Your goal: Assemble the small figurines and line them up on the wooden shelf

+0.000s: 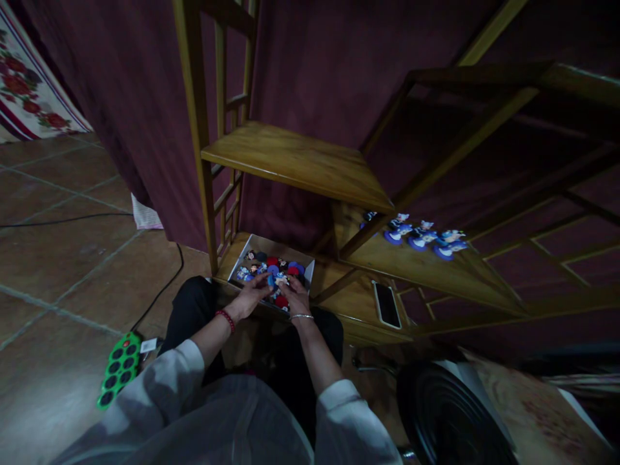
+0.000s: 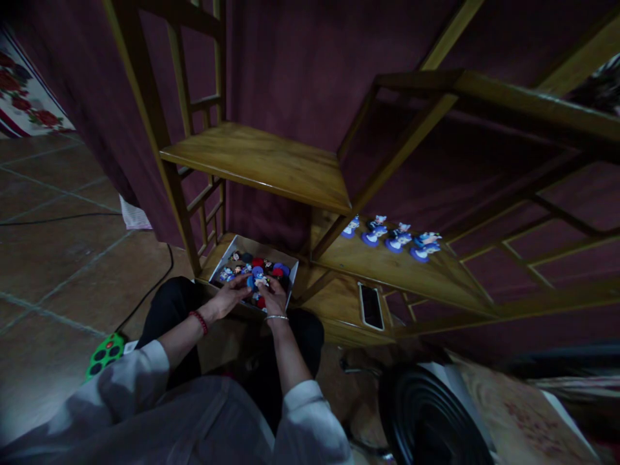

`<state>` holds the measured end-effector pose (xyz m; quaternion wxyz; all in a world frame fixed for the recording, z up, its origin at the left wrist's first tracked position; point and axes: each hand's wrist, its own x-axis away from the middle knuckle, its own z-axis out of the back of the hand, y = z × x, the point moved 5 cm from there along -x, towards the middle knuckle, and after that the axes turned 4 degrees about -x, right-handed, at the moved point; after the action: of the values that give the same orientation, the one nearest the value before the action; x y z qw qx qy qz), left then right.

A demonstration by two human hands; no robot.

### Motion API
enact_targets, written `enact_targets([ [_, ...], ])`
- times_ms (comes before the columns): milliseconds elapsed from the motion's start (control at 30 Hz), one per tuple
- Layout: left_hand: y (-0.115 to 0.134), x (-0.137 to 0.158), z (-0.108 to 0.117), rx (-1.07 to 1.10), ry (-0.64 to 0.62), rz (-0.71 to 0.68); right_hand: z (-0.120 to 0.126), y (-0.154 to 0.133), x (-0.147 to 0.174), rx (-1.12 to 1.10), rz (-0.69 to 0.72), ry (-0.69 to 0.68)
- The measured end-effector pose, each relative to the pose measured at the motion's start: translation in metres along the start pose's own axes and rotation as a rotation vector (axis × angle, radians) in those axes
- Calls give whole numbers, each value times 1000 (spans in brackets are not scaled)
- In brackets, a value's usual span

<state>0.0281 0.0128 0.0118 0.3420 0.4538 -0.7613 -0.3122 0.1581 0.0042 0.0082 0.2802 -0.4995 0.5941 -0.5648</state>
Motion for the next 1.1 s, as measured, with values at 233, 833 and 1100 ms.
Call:
enact_targets([
  [233, 3, 2, -1, -43, 10, -11, 0, -6, 0, 54, 53, -55],
  [833, 11, 7, -8, 24, 10, -5, -1, -24, 6, 139, 157, -135],
  [1100, 10, 10, -10, 91, -20, 36, -2, -33, 10, 169, 161, -129],
])
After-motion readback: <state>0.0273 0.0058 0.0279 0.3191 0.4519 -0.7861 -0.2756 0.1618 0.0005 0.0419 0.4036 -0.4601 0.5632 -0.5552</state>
